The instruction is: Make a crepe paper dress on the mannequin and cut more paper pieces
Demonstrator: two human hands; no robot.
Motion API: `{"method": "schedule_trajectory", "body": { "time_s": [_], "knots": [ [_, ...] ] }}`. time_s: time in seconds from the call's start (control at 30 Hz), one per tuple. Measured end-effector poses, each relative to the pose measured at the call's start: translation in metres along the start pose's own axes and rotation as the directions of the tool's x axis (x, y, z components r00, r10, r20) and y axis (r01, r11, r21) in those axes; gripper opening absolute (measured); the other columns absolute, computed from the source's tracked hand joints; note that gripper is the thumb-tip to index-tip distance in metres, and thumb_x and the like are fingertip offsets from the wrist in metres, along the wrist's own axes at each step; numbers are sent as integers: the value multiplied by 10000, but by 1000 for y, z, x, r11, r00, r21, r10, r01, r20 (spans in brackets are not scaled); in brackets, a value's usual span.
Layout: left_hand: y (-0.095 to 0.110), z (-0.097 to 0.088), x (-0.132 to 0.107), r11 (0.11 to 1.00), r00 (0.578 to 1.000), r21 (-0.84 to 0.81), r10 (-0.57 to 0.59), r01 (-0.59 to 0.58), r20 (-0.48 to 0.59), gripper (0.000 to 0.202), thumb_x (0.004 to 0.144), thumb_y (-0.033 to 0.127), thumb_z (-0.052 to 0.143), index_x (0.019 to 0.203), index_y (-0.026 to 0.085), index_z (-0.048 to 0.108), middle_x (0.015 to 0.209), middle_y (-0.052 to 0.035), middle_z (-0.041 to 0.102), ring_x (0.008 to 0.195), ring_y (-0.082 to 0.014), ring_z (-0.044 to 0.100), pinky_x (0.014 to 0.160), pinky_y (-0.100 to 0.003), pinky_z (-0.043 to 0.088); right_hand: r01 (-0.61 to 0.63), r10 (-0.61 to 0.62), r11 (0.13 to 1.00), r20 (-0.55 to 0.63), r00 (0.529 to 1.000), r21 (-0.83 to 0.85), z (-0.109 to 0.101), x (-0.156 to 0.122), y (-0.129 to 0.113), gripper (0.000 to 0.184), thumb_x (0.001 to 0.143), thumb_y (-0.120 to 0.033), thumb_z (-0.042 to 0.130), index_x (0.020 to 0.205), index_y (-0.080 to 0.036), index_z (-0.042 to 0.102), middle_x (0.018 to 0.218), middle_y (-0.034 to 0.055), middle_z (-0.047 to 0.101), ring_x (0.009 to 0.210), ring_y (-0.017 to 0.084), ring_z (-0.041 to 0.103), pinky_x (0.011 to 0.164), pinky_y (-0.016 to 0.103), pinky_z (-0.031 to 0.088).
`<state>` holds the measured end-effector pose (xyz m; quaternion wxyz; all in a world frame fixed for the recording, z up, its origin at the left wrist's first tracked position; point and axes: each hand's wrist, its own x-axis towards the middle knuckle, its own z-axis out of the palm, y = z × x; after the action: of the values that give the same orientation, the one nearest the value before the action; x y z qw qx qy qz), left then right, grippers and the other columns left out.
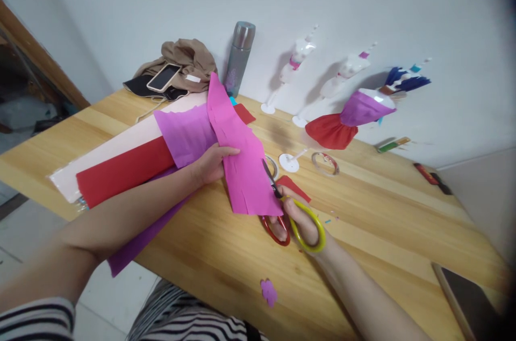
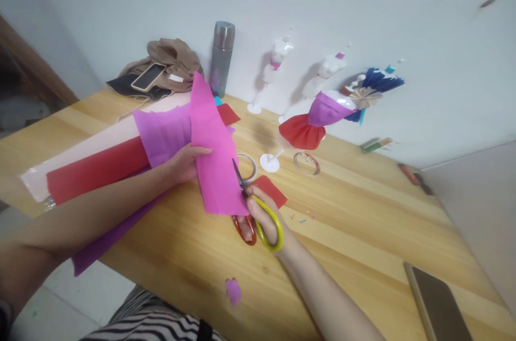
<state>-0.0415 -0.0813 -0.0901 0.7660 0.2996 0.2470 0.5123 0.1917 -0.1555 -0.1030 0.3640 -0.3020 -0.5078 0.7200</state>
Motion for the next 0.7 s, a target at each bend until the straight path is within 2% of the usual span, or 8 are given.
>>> {"method": "schedule_trajectory", "body": {
  "time_s": [0.33, 0.43, 0.57, 0.7],
  "knots": [
    [1, 4, -1, 1000, 1000, 0, -1, 1, 15, 285, 685, 169, 731, 964, 112, 734, 1110, -164, 751, 1088, -346, 685, 1060, -536, 460, 36, -36, 999, -17, 999, -23, 1, -1, 6, 349, 980, -553, 528, 888, -219, 481, 593, -55, 558, 362, 64, 429, 361, 197, 324],
    [0, 3, -1, 1000, 1000, -11, -3, 3, 21, 299, 686, 169, 730, 980, 114, 727, 1104, -162, 752, 1069, -344, 692, 1059, -542, 455, 45, -44, 999, -21, 999, 4, 5, 1, 5, 367, 964, -566, 549, 867, -221, 471, 602, -57, 559, 344, 54, 394, 338, 193, 315],
    [0, 4, -2, 999, 1000, -31, -11, 12, 15, 296, 688, 176, 736, 978, 115, 729, 1080, -155, 758, 1051, -328, 694, 1059, -521, 457, 47, -47, 998, 3, 999, 35, 8, 3, 3, 399, 945, -605, 551, 852, -230, 448, 501, -82, 495, 319, 65, 349, 330, 201, 298],
    [0, 6, -4, 998, 999, -56, -31, 32, 5, 296, 689, 174, 745, 977, 112, 732, 1077, -149, 760, 1037, -308, 695, 1075, -503, 448, 40, -40, 999, 3, 999, 36, 8, 3, 1, 428, 919, -640, 559, 849, -234, 444, 465, -75, 487, 321, 85, 360, 343, 224, 286]
  ]
}}
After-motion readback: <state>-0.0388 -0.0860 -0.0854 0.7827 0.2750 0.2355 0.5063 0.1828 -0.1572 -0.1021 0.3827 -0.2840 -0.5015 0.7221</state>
